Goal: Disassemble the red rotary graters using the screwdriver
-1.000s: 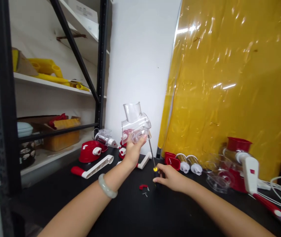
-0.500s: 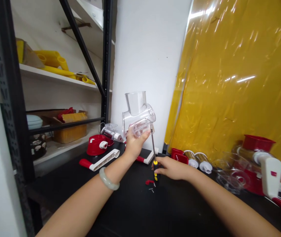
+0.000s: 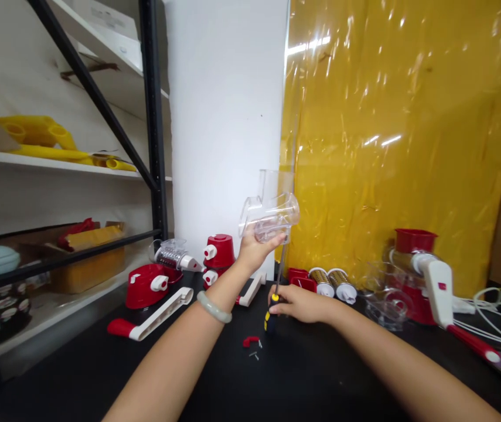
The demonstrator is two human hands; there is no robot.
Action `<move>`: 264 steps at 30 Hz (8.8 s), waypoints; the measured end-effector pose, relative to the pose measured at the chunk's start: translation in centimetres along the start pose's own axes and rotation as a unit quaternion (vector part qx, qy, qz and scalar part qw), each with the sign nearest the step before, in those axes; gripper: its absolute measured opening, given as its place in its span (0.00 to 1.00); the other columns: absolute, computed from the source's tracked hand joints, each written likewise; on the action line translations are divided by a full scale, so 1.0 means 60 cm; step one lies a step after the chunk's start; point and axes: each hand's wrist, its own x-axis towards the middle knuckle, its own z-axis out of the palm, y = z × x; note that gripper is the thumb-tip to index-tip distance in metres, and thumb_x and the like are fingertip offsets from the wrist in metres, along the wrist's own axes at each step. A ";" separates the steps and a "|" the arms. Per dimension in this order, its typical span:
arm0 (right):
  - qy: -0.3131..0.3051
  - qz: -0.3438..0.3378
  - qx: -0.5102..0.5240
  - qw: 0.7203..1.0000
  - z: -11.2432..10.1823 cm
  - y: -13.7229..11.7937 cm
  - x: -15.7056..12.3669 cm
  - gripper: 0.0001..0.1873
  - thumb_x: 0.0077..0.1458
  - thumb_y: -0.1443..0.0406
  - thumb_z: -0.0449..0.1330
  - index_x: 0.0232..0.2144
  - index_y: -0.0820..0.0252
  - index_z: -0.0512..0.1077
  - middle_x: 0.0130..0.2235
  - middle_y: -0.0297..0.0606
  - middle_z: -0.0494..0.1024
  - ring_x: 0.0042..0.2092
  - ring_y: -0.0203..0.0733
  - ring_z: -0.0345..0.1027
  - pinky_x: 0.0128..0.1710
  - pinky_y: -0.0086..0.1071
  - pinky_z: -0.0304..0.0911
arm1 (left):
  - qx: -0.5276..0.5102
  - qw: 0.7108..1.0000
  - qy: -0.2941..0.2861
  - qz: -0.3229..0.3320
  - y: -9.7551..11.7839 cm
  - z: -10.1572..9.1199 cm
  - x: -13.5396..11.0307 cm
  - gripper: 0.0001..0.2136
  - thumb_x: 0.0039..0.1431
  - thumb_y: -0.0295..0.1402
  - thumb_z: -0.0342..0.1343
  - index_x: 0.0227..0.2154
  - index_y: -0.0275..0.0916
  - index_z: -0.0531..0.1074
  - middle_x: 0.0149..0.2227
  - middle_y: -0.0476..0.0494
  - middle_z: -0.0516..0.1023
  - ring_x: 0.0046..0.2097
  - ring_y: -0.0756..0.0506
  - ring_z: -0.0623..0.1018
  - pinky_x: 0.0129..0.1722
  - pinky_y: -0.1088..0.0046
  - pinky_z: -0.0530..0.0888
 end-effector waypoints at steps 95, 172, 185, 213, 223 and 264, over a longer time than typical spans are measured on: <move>0.205 -0.030 0.061 0.976 0.034 -0.001 -0.003 0.48 0.43 0.58 0.73 0.62 0.58 0.56 0.45 0.40 0.73 0.50 0.48 0.69 0.53 0.46 0.64 | 0.030 0.998 0.053 0.017 0.014 -0.040 -0.021 0.22 0.46 0.39 0.69 0.43 0.37 0.72 0.43 0.40 0.82 0.45 0.41 0.81 0.49 0.63 0.75; 0.104 -0.031 0.051 0.993 0.002 -0.036 -0.026 0.43 0.51 0.63 0.67 0.65 0.56 0.53 0.56 0.46 0.70 0.58 0.48 0.65 0.57 0.45 0.62 | 0.019 0.999 0.036 0.036 0.023 -0.028 -0.031 0.19 0.48 0.38 0.67 0.42 0.38 0.74 0.44 0.40 0.82 0.45 0.41 0.81 0.50 0.61 0.75; 0.085 -0.023 0.028 0.996 -0.003 -0.043 -0.030 0.41 0.48 0.61 0.70 0.62 0.56 0.59 0.53 0.44 0.73 0.56 0.49 0.67 0.57 0.45 0.62 | 0.015 0.998 0.043 0.032 0.022 -0.028 -0.030 0.20 0.47 0.39 0.68 0.42 0.37 0.73 0.44 0.39 0.82 0.45 0.41 0.81 0.50 0.60 0.76; 0.075 -0.014 0.057 0.995 -0.004 -0.052 -0.031 0.35 0.50 0.67 0.66 0.60 0.57 0.62 0.47 0.40 0.76 0.46 0.43 0.72 0.47 0.38 0.67 | 0.023 0.998 0.016 0.049 0.022 -0.029 -0.031 0.21 0.48 0.40 0.67 0.45 0.37 0.74 0.45 0.39 0.82 0.46 0.41 0.81 0.50 0.64 0.75; 0.136 0.000 0.011 0.991 0.002 -0.040 -0.021 0.40 0.43 0.56 0.72 0.57 0.59 0.64 0.39 0.37 0.77 0.42 0.46 0.73 0.46 0.40 0.67 | 0.014 0.998 0.022 0.048 0.020 -0.028 -0.032 0.22 0.48 0.40 0.68 0.46 0.38 0.75 0.44 0.40 0.83 0.45 0.41 0.82 0.50 0.64 0.76; 0.078 -0.031 0.042 0.996 -0.007 -0.060 -0.034 0.36 0.54 0.63 0.65 0.62 0.58 0.58 0.39 0.37 0.78 0.45 0.44 0.74 0.51 0.42 0.66 | 0.018 0.998 0.022 0.049 0.024 -0.026 -0.032 0.22 0.48 0.41 0.67 0.45 0.38 0.74 0.44 0.40 0.82 0.45 0.41 0.81 0.50 0.64 0.76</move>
